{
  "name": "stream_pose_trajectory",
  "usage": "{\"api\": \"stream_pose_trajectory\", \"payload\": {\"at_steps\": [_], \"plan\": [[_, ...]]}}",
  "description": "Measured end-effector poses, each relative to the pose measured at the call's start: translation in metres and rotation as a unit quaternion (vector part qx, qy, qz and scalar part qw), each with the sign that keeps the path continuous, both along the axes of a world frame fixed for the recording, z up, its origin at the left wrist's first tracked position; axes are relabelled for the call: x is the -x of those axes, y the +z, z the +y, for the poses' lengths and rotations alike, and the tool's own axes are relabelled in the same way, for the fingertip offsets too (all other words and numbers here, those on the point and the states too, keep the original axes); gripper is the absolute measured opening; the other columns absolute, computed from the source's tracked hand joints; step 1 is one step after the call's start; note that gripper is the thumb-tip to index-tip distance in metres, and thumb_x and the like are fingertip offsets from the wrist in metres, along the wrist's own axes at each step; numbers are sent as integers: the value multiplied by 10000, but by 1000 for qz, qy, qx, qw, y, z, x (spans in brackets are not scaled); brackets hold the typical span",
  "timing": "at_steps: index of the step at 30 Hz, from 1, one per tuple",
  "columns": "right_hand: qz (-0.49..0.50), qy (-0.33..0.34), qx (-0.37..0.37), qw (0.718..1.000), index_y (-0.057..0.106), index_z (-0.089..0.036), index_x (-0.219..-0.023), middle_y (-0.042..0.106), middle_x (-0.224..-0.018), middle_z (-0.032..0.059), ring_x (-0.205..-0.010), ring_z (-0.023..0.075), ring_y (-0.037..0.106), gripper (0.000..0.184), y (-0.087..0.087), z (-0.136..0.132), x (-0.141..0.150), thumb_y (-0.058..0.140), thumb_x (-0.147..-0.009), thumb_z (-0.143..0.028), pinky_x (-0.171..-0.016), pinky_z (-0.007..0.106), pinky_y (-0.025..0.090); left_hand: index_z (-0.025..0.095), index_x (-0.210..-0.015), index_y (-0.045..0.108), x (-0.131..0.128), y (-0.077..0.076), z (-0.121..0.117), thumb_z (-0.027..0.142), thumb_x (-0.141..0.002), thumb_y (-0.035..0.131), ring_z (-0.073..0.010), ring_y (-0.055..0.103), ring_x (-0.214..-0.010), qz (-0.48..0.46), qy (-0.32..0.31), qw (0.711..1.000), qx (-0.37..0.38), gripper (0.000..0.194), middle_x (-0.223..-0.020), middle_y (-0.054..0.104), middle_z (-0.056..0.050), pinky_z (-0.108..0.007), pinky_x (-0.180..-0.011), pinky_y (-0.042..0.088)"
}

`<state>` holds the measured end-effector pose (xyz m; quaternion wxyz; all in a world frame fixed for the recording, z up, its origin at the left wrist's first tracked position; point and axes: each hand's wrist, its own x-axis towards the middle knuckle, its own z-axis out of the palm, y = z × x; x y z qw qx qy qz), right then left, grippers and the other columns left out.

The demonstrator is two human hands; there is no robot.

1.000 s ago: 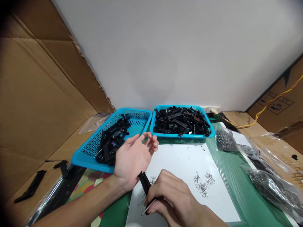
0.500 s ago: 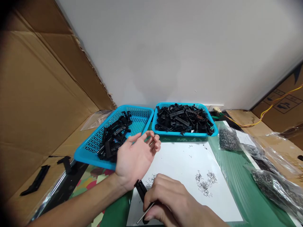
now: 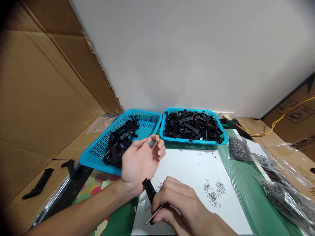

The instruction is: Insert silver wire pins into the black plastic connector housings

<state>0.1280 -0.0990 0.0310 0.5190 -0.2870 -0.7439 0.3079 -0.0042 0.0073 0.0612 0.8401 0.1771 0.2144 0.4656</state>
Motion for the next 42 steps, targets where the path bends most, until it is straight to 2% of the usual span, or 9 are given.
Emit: {"api": "stream_pose_trajectory", "payload": {"at_steps": [8, 12, 14, 16, 18, 20, 29, 36, 42], "plan": [[-36, 1, -6, 999, 648, -198, -1002, 684, -798, 61, -721, 165, 585, 263, -4, 0, -6, 484, -1114, -371, -628, 271, 467, 138, -848, 601, 2, 2, 2, 283, -931, 484, -150, 501, -673, 23, 6, 999, -25, 204, -806, 511, -52, -250, -646, 455], [-60, -153, -7, 986, 647, -224, -996, 665, -810, 25, -722, 155, 596, 161, 5, 9, -35, 538, -1094, -290, -653, 265, 472, 179, -841, 564, 7, 14, 16, 267, -941, 544, -131, 470, -664, 187, -4, 966, -176, 135, -772, 516, -7, -240, -632, 390], [-85, -294, -40, 951, 652, -232, -991, 662, -820, 13, -715, 154, 600, 95, 13, 22, -60, 586, -1059, -232, -652, 266, 463, 185, -859, 606, 17, 27, 31, 315, -958, 577, -147, 486, -672, 368, -47, 863, -341, 165, -765, 564, -10, -264, -617, 361], [-123, -407, -54, 903, 666, -224, -966, 661, -808, 15, -679, 159, 580, 96, 21, 41, -91, 621, -1032, -277, -633, 275, 455, 203, -883, 636, 35, 41, 50, 350, -987, 584, -170, 526, -714, 548, -42, 677, -489, 187, -802, 619, -14, -297, -663, 368], [-150, -464, -38, 872, 683, -218, -939, 693, -812, 28, -669, 172, 591, 158, 27, 63, -122, 645, -1004, -357, -642, 289, 462, 222, -884, 645, 56, 51, 69, 344, -1028, 518, -197, 558, -729, 686, -49, 486, -540, 228, -836, 663, -23, -329, -688, 357], [-178, -483, -28, 857, 702, -213, -915, 726, -826, 48, -666, 186, 613, 222, 29, 85, -146, 645, -983, -417, -659, 306, 468, 227, -889, 656, 79, 55, 84, 336, -1024, 517, -251, 620, -821, 771, -86, 350, -524, 222, -898, 695, -56, -345, -704, 364], [-267, -438, 48, 857, 769, -182, -1127, 755, -854, 103, -567, 173, 531, 531, 31, 117, -165, 538, -989, -640, -592, 315, 384, 223, -782, 659, 105, 35, 96, 350, -773, 826, -341, 714, -798, 811, -180, 308, -464, 210, -806, 722, -95, -360, -721, 465], [-175, -442, 48, 879, 759, -205, -968, 634, -735, 27, -589, 152, 452, 340, 34, 67, -160, 631, -985, -519, -553, 289, 343, 217, -788, 596, 101, 31, 104, 292, -915, 617, -353, 705, -786, 807, -179, 289, -482, 149, -814, 697, -120, -393, -725, 466], [-151, -436, 61, 885, 752, -197, -913, 575, -621, 7, -524, 151, 432, 342, 10, 46, -162, 652, -975, -519, -505, 295, 326, 215, -918, 643, 100, 43, 110, 428, -1021, 449, -353, 687, -921, 803, -140, 291, -501, 306, -997, 735, -145, -387, -726, 435]]}}
